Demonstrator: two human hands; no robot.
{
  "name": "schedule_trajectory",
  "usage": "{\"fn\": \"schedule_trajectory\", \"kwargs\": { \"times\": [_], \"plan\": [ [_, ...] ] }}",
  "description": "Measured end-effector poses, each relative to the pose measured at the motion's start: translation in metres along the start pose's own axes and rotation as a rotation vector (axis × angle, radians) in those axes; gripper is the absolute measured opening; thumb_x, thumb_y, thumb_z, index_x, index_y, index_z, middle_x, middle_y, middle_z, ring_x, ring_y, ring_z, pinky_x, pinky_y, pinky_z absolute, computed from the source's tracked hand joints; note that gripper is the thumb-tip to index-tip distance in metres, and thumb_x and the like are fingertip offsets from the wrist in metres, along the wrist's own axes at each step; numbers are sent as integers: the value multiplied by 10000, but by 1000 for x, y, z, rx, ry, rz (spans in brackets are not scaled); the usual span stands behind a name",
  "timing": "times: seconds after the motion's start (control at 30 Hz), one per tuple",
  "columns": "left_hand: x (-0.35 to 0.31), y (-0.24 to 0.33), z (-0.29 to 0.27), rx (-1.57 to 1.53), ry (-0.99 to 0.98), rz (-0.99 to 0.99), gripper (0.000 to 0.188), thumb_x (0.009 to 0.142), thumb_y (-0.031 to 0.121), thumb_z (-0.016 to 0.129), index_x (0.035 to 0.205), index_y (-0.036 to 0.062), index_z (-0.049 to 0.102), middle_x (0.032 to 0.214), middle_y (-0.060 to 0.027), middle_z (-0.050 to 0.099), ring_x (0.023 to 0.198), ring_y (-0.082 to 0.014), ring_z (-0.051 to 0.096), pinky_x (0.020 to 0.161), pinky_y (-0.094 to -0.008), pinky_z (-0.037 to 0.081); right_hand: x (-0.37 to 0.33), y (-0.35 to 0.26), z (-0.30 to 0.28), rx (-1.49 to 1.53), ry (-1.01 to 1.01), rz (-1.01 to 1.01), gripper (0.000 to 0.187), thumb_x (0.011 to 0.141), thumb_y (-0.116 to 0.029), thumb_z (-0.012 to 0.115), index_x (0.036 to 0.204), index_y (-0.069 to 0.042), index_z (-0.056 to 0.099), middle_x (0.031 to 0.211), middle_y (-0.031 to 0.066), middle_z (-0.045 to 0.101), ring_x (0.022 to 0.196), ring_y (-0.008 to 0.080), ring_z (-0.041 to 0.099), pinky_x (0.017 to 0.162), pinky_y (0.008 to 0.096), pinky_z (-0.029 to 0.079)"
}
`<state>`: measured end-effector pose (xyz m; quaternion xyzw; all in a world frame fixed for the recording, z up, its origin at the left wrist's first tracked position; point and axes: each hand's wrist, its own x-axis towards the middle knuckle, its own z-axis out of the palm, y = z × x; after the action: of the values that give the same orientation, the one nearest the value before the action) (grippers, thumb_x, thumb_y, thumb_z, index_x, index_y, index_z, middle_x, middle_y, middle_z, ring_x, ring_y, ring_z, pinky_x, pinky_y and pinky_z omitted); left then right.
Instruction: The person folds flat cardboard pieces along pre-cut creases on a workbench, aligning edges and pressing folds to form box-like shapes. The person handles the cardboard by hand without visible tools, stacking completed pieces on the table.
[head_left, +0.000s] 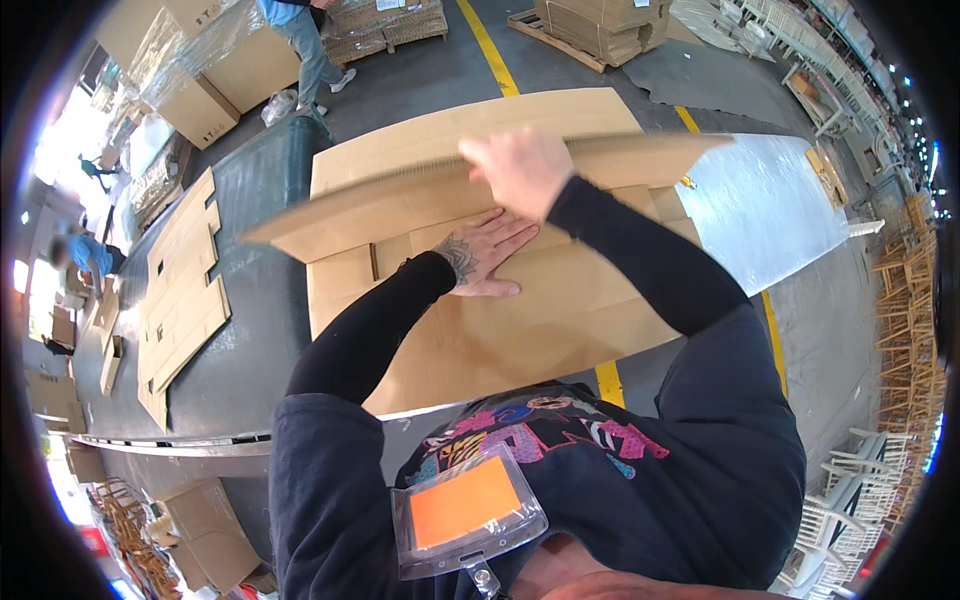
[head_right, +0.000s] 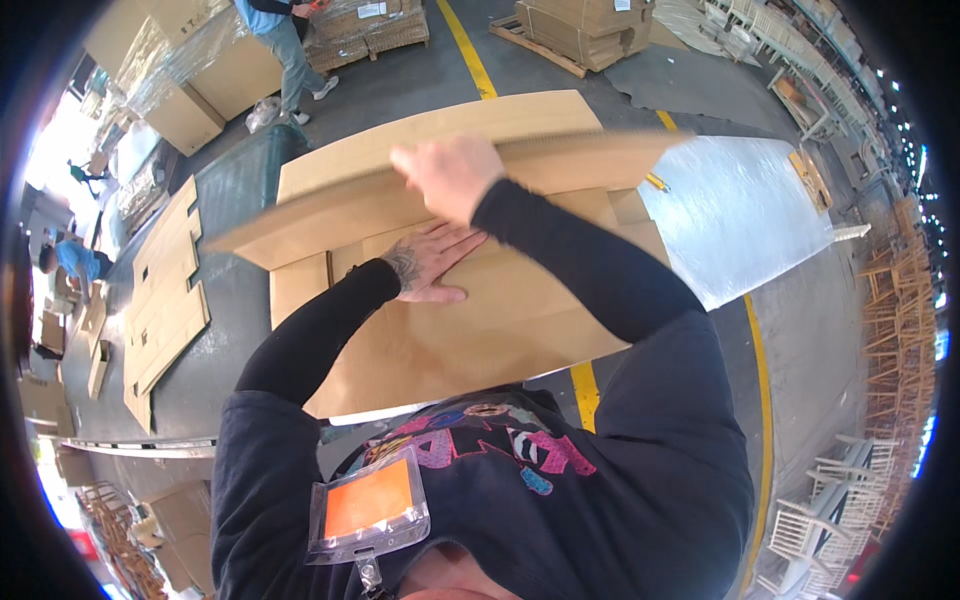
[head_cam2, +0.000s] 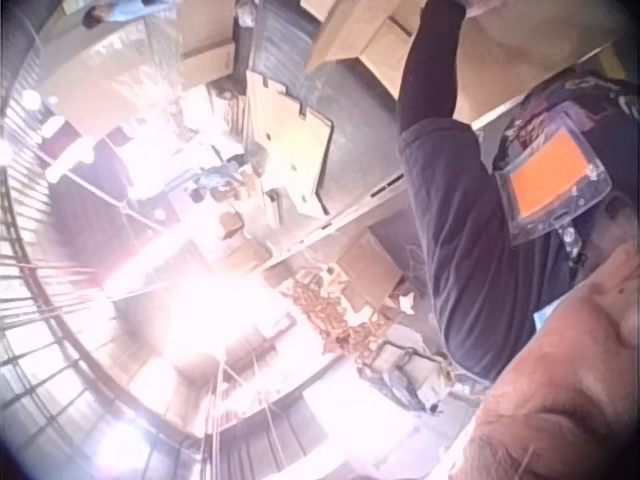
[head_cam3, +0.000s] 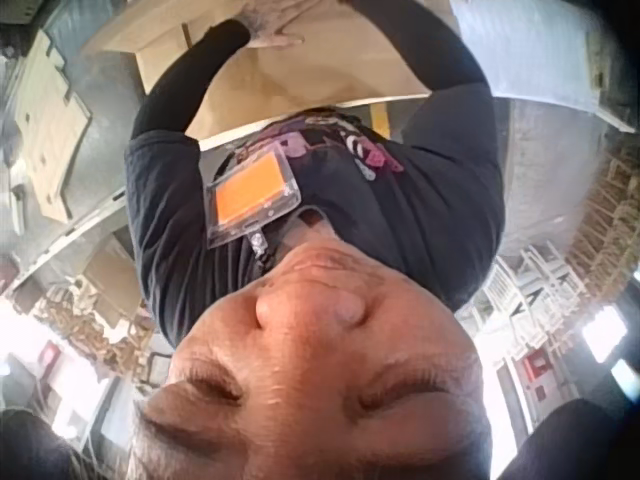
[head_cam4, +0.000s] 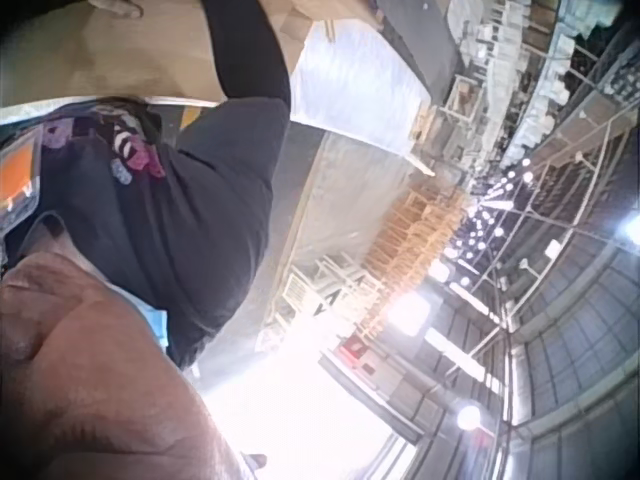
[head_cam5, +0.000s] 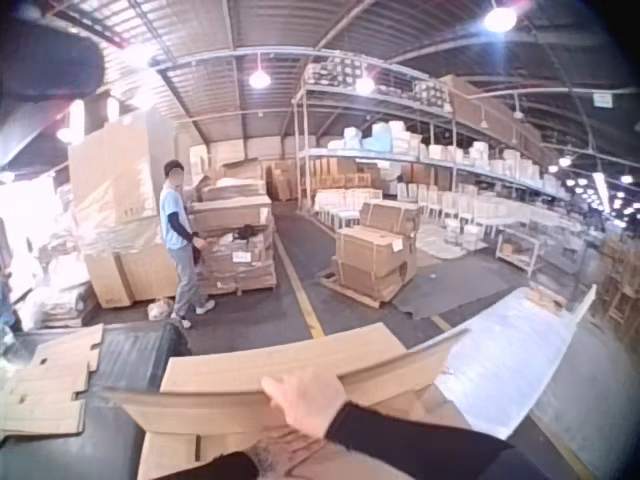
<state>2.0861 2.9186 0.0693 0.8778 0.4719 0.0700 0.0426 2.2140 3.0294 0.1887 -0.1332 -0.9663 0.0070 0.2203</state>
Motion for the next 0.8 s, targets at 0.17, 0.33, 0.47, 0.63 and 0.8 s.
{"fn": "schedule_trajectory", "kwargs": {
  "times": [0.17,0.33,0.47,0.63,0.8],
  "plan": [
    [-16,42,4,208,182,-327,776,917,524,597,1481,14,442,1590,-170,359,1512,-319,269,1237,-495,225,60,35,-10,-24,-171,60,452,797,-374,782,1156,-128,660,1049,132,729,978,343,696,821,472,541],
    [-98,160,-27,-47,652,-584,356,766,174,765,1095,53,699,1264,-162,635,1289,-369,542,1086,-535,402,85,72,-38,16,-147,9,615,752,-398,809,1280,-120,661,1168,125,718,1089,317,675,940,432,531],
    [-164,226,-22,165,1244,-1244,845,709,69,828,1416,-7,372,1457,-203,375,1373,-355,366,1134,-488,296,133,80,-105,464,-309,-79,458,779,-260,822,1157,-31,705,965,72,753,904,189,698,862,322,527],
    [-176,242,18,-1132,2011,-1043,807,885,197,772,1513,43,290,1506,-131,408,1350,-297,459,1101,-476,403,177,41,-83,850,-296,-42,393,782,-218,834,1096,-4,731,997,68,756,894,153,682,846,315,522],
    [-160,246,48,-1506,1781,-827,730,810,109,794,1435,43,423,1358,-137,551,1269,-319,539,1044,-494,466,216,-19,-29,817,-354,-78,379,776,-166,850,1091,5,728,967,61,755,839,113,682,789,305,537]
  ]
}}
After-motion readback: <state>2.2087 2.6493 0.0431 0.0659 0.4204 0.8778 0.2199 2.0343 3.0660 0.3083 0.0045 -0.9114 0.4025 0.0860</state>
